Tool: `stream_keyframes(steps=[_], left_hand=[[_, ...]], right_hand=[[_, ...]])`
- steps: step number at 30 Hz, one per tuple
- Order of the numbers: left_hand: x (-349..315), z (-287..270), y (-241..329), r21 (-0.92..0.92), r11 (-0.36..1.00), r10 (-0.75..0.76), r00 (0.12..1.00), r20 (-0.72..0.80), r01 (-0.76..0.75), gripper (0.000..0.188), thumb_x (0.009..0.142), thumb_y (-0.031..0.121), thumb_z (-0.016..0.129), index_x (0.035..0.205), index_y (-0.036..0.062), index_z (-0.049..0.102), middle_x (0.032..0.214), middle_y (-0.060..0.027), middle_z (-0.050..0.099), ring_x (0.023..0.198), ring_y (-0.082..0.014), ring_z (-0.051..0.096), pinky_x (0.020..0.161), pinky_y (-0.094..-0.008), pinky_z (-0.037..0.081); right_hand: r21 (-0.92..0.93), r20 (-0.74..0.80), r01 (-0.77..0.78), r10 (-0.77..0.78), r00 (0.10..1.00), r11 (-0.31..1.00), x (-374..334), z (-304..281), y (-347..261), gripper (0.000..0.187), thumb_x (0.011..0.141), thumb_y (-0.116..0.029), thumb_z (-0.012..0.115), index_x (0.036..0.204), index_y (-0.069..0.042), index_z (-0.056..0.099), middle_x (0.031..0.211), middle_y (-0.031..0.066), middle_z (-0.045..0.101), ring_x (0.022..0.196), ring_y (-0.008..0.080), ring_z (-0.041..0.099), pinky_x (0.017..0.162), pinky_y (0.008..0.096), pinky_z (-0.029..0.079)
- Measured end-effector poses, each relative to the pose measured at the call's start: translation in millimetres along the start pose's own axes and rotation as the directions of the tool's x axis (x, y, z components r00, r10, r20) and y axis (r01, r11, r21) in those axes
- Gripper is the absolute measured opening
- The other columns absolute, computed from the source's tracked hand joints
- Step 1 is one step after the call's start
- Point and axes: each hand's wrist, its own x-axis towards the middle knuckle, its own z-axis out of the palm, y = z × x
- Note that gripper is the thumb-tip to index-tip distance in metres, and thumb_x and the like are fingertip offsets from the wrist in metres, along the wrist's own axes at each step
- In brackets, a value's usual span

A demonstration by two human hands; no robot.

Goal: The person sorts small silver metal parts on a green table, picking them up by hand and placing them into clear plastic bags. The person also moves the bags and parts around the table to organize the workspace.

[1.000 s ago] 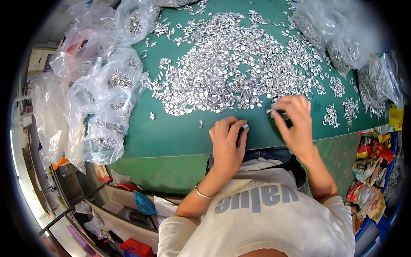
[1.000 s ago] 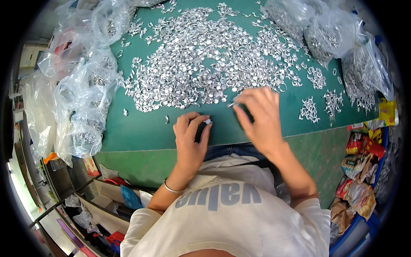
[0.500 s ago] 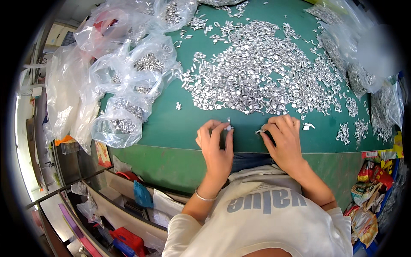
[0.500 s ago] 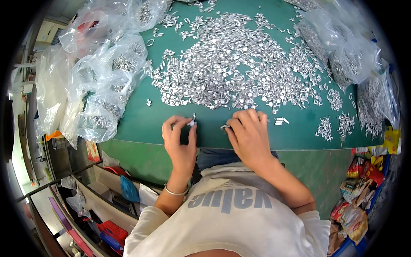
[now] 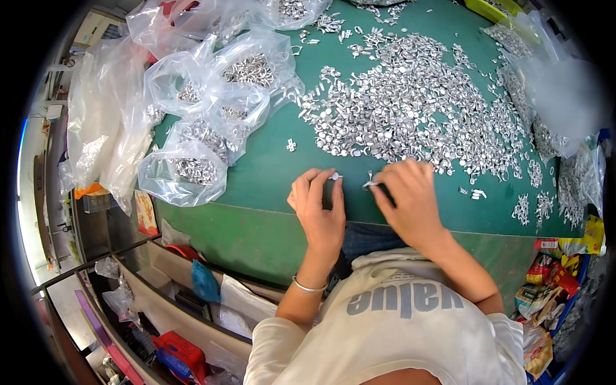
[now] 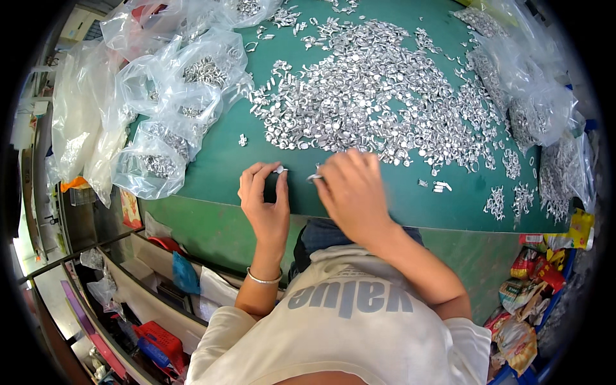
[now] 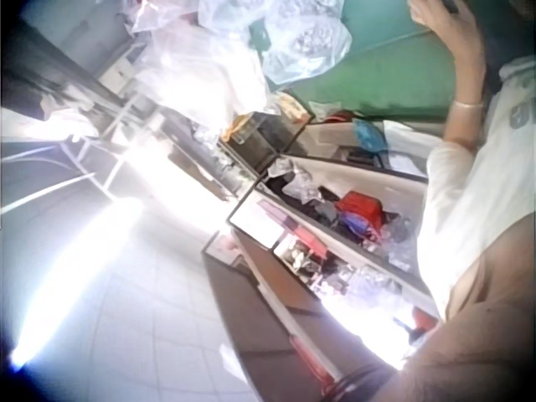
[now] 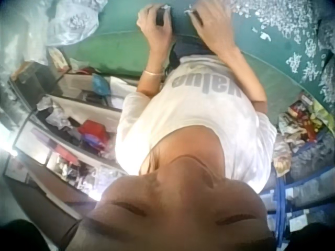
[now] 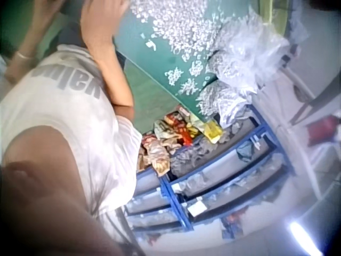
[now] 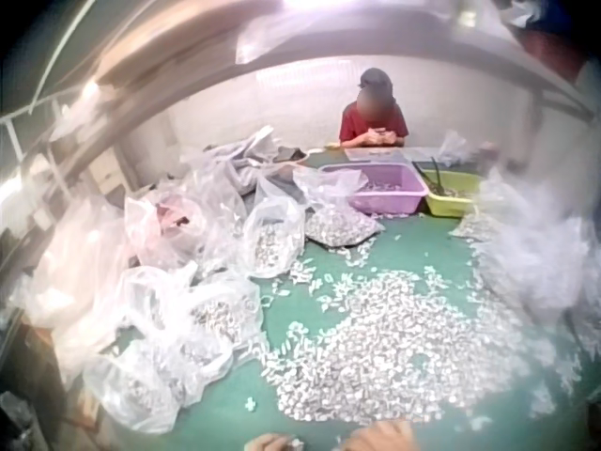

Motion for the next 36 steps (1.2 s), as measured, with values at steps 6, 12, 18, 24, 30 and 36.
stream_keyframes(steps=[6, 12, 18, 24, 30, 36], left_hand=[[-12, -4, -9, -0.216, 0.972, -0.098, 0.995, 0.005, 0.097, 0.021, 0.079, -0.003, 0.066, 0.099, 0.0015, 0.061, 0.099, -0.0124, 0.061, 0.091, -0.0272, 0.058, 0.085, -0.0347, 0.041], [-4, 5, 3, -0.097, 0.987, 0.141, 0.976, 0.166, -0.126, 0.024, 0.077, -0.005, 0.066, 0.099, 0.0029, 0.061, 0.102, -0.011, 0.062, 0.096, -0.0271, 0.059, 0.086, -0.0352, 0.041], [-5, 4, 9, -0.115, 0.986, 0.141, 0.973, 0.181, -0.122, 0.023, 0.076, -0.004, 0.068, 0.097, 0.0052, 0.064, 0.104, -0.0104, 0.061, 0.097, -0.0281, 0.058, 0.085, -0.0356, 0.042], [-23, 29, 51, -0.268, 0.948, 0.262, 0.894, 0.363, -0.169, 0.025, 0.074, -0.002, 0.071, 0.097, 0.0059, 0.065, 0.101, -0.0098, 0.057, 0.094, -0.0277, 0.055, 0.082, -0.0361, 0.042], [-32, 53, 68, -0.254, 0.943, 0.303, 0.865, 0.4, -0.212, 0.025, 0.076, 0.0, 0.071, 0.099, 0.0057, 0.063, 0.098, -0.0072, 0.057, 0.093, -0.024, 0.054, 0.082, -0.0348, 0.036], [-32, 53, 66, -0.182, 0.961, 0.263, 0.884, 0.387, -0.207, 0.025, 0.076, 0.0, 0.07, 0.1, 0.0057, 0.063, 0.099, -0.0071, 0.057, 0.093, -0.024, 0.054, 0.083, -0.0346, 0.036]], right_hand=[[0.039, 0.097, 0.045, -0.048, 0.994, 0.998, 14, 12, -9, 0.022, 0.073, -0.012, 0.071, 0.09, -0.004, 0.059, 0.094, 0.0081, 0.054, 0.089, 0.0267, 0.051, 0.079, 0.0386, 0.038], [0.069, 0.069, 0.016, -0.021, 0.997, 0.998, 0, 14, 10, 0.02, 0.073, -0.007, 0.068, 0.091, -0.003, 0.06, 0.095, 0.008, 0.055, 0.089, 0.0271, 0.051, 0.076, 0.0369, 0.041], [0.0, -0.136, -0.035, 0.035, 0.99, 0.999, -45, -43, 30, 0.019, 0.07, -0.004, 0.073, 0.086, -0.005, 0.064, 0.093, 0.0075, 0.059, 0.081, 0.0257, 0.055, 0.071, 0.0371, 0.041], [-0.227, -0.342, -0.384, 0.296, 0.892, 0.895, -106, -102, 84, 0.017, 0.072, -0.001, 0.071, 0.087, -0.004, 0.064, 0.092, 0.0076, 0.061, 0.086, 0.0259, 0.055, 0.076, 0.0358, 0.04], [-0.279, -0.322, -0.434, 0.342, 0.883, 0.857, -115, -114, 103, 0.019, 0.075, -0.004, 0.07, 0.092, -0.004, 0.064, 0.097, 0.0079, 0.061, 0.089, 0.0279, 0.054, 0.079, 0.0361, 0.039], [-0.155, -0.225, -0.294, 0.256, 0.94, 0.943, -84, -90, 65, 0.022, 0.074, -0.01, 0.072, 0.093, -0.006, 0.064, 0.096, 0.0068, 0.059, 0.093, 0.0254, 0.053, 0.08, 0.0373, 0.038]])
